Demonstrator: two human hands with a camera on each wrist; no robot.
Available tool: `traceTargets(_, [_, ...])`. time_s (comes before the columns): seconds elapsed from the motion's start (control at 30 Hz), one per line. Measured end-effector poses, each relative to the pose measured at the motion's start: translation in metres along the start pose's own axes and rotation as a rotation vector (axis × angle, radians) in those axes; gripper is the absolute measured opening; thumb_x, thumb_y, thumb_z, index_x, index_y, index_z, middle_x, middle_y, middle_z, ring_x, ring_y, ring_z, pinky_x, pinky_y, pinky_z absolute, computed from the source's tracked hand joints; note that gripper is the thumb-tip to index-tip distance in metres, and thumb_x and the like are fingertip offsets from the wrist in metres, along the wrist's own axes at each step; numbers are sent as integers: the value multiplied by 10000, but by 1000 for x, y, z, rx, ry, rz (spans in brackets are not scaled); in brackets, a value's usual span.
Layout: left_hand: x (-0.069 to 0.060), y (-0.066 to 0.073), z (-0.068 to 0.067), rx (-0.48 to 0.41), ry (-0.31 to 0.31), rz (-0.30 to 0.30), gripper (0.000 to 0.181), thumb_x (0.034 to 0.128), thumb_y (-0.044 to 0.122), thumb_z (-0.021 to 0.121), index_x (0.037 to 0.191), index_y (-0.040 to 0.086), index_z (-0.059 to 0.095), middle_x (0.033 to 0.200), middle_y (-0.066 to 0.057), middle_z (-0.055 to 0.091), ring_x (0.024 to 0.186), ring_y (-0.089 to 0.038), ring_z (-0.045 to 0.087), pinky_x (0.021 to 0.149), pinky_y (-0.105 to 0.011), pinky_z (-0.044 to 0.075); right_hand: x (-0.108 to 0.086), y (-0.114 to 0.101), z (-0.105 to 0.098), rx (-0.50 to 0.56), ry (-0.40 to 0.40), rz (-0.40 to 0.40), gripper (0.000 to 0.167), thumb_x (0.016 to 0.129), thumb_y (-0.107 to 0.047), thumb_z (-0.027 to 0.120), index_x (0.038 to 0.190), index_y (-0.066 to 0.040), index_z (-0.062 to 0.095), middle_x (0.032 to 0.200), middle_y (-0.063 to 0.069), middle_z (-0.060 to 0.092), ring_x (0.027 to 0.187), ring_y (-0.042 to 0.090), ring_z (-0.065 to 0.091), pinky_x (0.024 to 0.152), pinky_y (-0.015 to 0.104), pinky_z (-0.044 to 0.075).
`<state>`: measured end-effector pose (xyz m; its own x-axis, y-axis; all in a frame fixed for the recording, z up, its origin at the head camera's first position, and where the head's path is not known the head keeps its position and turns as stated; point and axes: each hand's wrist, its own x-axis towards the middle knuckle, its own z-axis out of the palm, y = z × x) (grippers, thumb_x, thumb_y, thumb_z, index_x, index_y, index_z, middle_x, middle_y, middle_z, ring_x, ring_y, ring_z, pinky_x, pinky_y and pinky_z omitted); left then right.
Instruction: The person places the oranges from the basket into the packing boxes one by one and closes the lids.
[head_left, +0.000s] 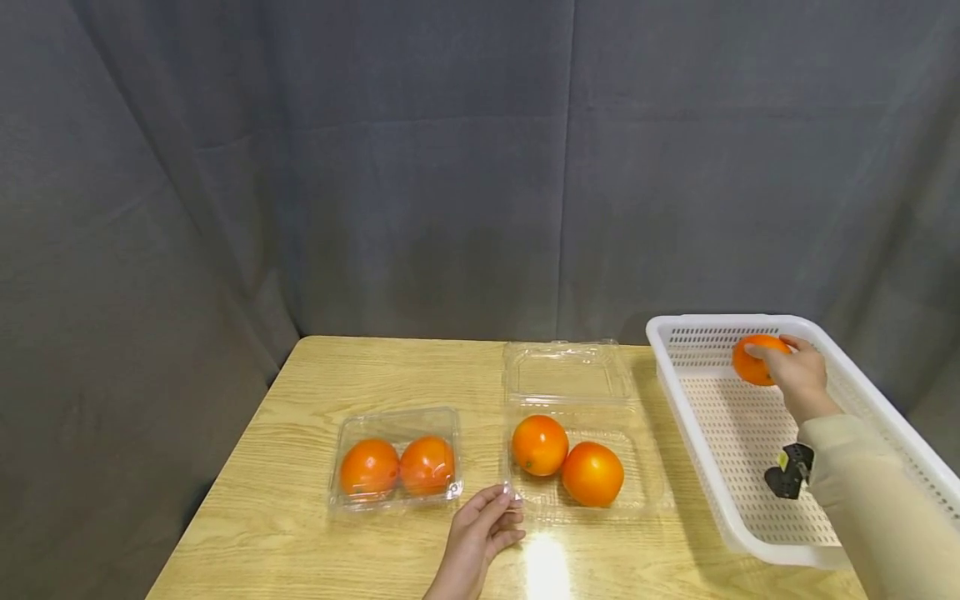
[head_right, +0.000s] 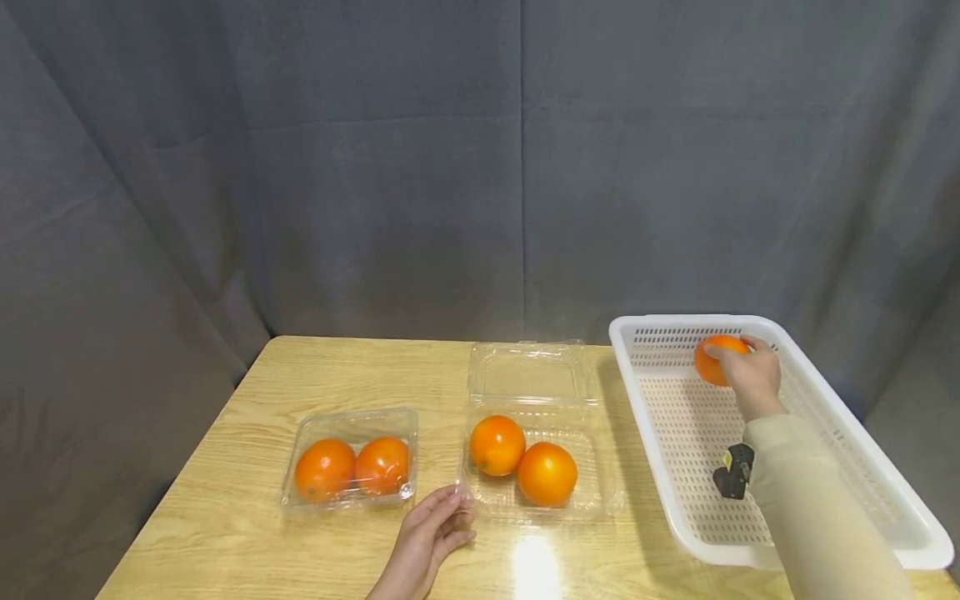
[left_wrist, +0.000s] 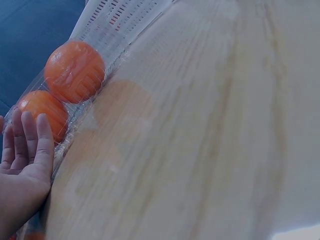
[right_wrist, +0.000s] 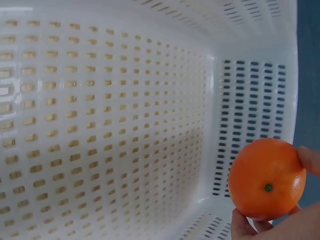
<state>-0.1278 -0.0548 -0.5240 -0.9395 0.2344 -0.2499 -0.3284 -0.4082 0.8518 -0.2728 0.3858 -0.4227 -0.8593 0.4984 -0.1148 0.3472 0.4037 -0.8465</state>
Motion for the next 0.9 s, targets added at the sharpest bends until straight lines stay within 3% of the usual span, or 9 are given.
traceTargets(0.2, [0,0,1,5,19,-4,339,1012,211,587,1248,-30,556,1004,-17,652,870,-101,616,795,-257,575,-7,-13,-5,30,13,-9,758,969,-337,555,1524,61,226,1512,292,308,1121,323,466,924,297,490])
traceTargets(0.4, [1,0,2,2,19,3,327,1009,204,590,1239,-27,558,1007,-27,656,869,-111,618,798,-264,576,-20,-30,-12,176,34,28,772,969,-374,602,1553,-33,228,1534,219,292,1052,180,490,1090,322,408])
traceTargets(0.53, [2,1,2,0,17,14,296,1006,197,592,1214,-11,569,1015,-36,655,875,-114,617,807,-267,575,-30,-39,-19,224,32,26,820,943,-429,646,1560,-82,231,1389,128,398,1005,120,491,1097,317,396])
traceTargets(0.67, [2,1,3,-2,18,15,280,1004,196,594,1198,-6,577,1007,-34,658,871,-110,619,807,-267,576,-41,-40,-25,200,3,-17,889,902,-515,670,1553,-82,246,1210,-1,430,911,56,471,921,159,489])
traceTargets(0.77, [2,1,4,-5,20,8,272,1005,201,596,1190,2,583,1002,-29,660,868,-107,620,803,-266,577,-50,-40,-27,189,-36,-61,908,889,-531,679,1544,-65,258,1176,-1,432,886,55,472,724,85,492])
traceTargets(0.9, [2,0,3,-11,22,1,262,1006,204,597,1182,10,589,1001,-27,662,871,-108,625,799,-265,579,-64,-43,-26,163,-87,-118,874,919,-508,653,1545,-46,257,1215,31,437,896,73,475,687,77,471])
